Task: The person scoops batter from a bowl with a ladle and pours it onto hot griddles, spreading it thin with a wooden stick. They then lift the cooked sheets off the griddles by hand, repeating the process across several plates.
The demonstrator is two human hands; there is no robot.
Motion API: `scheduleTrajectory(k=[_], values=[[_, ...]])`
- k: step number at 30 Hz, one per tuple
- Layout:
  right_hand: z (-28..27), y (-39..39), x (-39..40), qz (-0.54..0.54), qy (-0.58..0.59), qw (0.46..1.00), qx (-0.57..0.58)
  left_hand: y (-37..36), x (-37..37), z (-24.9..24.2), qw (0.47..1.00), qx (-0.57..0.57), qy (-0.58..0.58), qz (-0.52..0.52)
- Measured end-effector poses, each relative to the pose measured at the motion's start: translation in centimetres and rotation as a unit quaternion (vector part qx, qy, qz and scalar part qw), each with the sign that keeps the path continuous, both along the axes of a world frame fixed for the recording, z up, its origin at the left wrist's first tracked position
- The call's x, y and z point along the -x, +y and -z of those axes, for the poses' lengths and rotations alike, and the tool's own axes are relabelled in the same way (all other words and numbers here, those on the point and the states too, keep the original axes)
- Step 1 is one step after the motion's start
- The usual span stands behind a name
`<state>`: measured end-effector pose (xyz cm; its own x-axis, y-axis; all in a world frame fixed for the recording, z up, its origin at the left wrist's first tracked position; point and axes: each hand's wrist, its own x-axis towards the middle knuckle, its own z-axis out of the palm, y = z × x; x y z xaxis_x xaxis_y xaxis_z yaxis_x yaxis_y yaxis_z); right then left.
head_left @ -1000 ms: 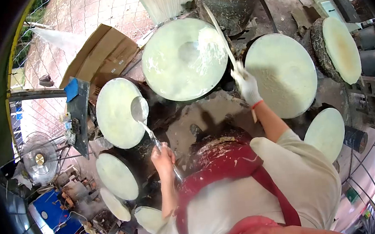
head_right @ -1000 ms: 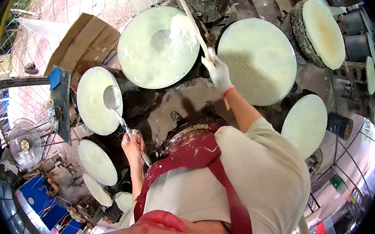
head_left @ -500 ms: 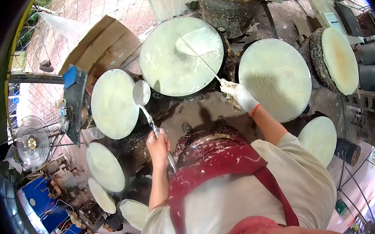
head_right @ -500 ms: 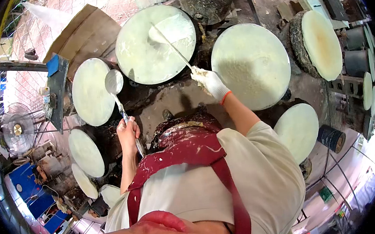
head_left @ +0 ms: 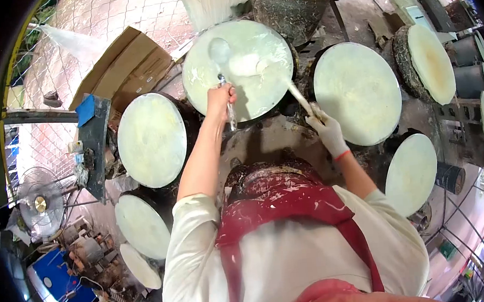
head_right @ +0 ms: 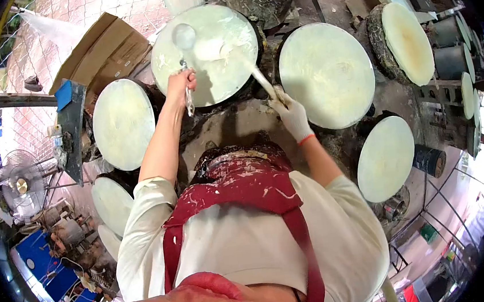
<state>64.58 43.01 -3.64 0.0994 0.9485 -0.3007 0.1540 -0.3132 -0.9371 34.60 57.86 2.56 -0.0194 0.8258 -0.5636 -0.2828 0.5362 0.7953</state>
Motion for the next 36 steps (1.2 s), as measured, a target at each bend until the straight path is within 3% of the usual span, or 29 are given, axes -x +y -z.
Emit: scheduleTrajectory(k=[2, 3, 5, 6, 7, 8, 10, 11, 14, 16, 18, 19, 20, 21, 22, 24, 25, 26, 27, 28, 30, 31, 32, 33, 34, 36], values=[[1.3, -2.2, 2.9, 0.091, 0.061, 0.993, 0.032, -0.9, -0.4, 0.3, 0.999, 0.041, 0.004, 0.026], [3.0, -2.9, 4.1, 0.043, 0.058, 0.993, 0.093, -1.7, -0.7, 0.1, 0.998, 0.051, 0.005, 0.024], [4.4, -2.8, 8.1, 0.009, 0.132, 0.989, 0.071, -3.6, -1.2, -0.2, 0.996, 0.084, -0.036, 0.004], [1.5, -2.1, 9.5, 0.004, 0.194, 0.971, 0.143, -4.3, -1.1, -0.5, 0.992, 0.106, -0.071, -0.012], [1.5, -1.2, 9.1, -0.016, 0.196, 0.960, 0.200, -4.9, -0.8, -0.7, 0.988, 0.117, -0.099, -0.028], [-1.8, -0.1, 8.5, -0.009, 0.174, 0.954, 0.244, -5.5, -0.4, -0.8, 0.983, 0.128, -0.127, -0.045], [-0.2, 1.1, 6.8, 0.021, 0.133, 0.987, 0.088, -5.8, 0.0, -0.9, 0.976, 0.136, -0.161, -0.054], [0.9, 1.7, 6.5, 0.061, 0.172, 0.983, 0.024, -6.0, 0.1, -0.8, 0.975, 0.135, -0.168, -0.047], [0.7, 1.1, 6.3, -0.090, 0.127, 0.987, 0.036, -5.9, -0.3, 0.1, 0.955, 0.163, -0.235, -0.075], [-3.4, 1.1, 7.0, -0.105, 0.147, 0.952, 0.247, -6.4, -0.6, 0.4, 0.922, 0.162, -0.334, -0.109], [-4.2, 1.3, 6.0, -0.114, 0.171, 0.958, 0.199, -8.0, 0.7, -0.1, 0.868, 0.122, -0.461, -0.140], [-4.3, 1.6, 5.3, -0.116, 0.173, 0.963, 0.172, -9.5, 1.6, -2.4, 0.943, 0.048, -0.313, -0.105], [-4.3, 2.3, 3.7, -0.114, 0.154, 0.971, 0.140, -11.9, 4.4, 0.1, 0.895, -0.109, -0.432, 0.003], [-4.1, 3.2, 2.9, -0.091, 0.144, 0.984, 0.060, -14.2, 5.3, 0.8, 0.806, -0.036, -0.587, -0.063], [-1.5, 4.2, 2.0, -0.066, 0.125, 0.990, -0.006, -15.9, 5.8, 1.1, 0.682, 0.032, -0.720, -0.124], [2.5, 4.8, 1.0, -0.112, 0.062, 0.991, 0.038, -18.5, 4.3, -0.5, 0.850, -0.122, -0.512, -0.010], [0.8, 4.2, 1.9, -0.198, -0.110, 0.973, -0.029, -19.1, 3.4, -3.9, 0.905, -0.057, -0.415, -0.075], [1.0, 3.1, 2.9, -0.236, -0.123, 0.963, -0.041, -19.2, 3.3, -5.6, 0.909, -0.065, -0.407, -0.064], [0.8, 2.7, 3.4, -0.276, -0.109, 0.955, -0.008, -19.0, 3.7, -5.9, 0.876, -0.116, -0.468, -0.027], [-2.1, 2.1, 4.6, -0.268, -0.070, 0.961, -0.001, -19.5, 4.3, -6.4, 0.788, -0.078, -0.607, -0.066], [-4.5, 1.8, 6.5, -0.207, -0.028, 0.978, 0.027, -22.1, 6.3, -6.5, 0.875, -0.032, -0.462, -0.141], [0.7, 1.9, 5.5, -0.188, -0.024, 0.981, -0.040, -24.2, 7.4, -8.3, 0.924, -0.104, -0.345, -0.129], [3.3, 1.0, 5.3, -0.151, -0.018, 0.988, -0.026, -26.2, 8.3, -8.5, 0.925, -0.154, -0.328, -0.113], [3.8, -0.4, 5.4, -0.216, -0.001, 0.975, -0.044, -28.1, 9.3, -8.6, 0.923, -0.203, -0.312, -0.100], [2.9, -1.8, 6.8, -0.281, -0.034, 0.959, -0.013, -29.6, 10.2, -8.4, 0.877, -0.253, -0.400, -0.082], [0.2, -5.6, 11.0, -0.408, -0.109, 0.906, -0.013, -35.5, 11.9, -8.2, 0.871, -0.256, -0.395, -0.144]])
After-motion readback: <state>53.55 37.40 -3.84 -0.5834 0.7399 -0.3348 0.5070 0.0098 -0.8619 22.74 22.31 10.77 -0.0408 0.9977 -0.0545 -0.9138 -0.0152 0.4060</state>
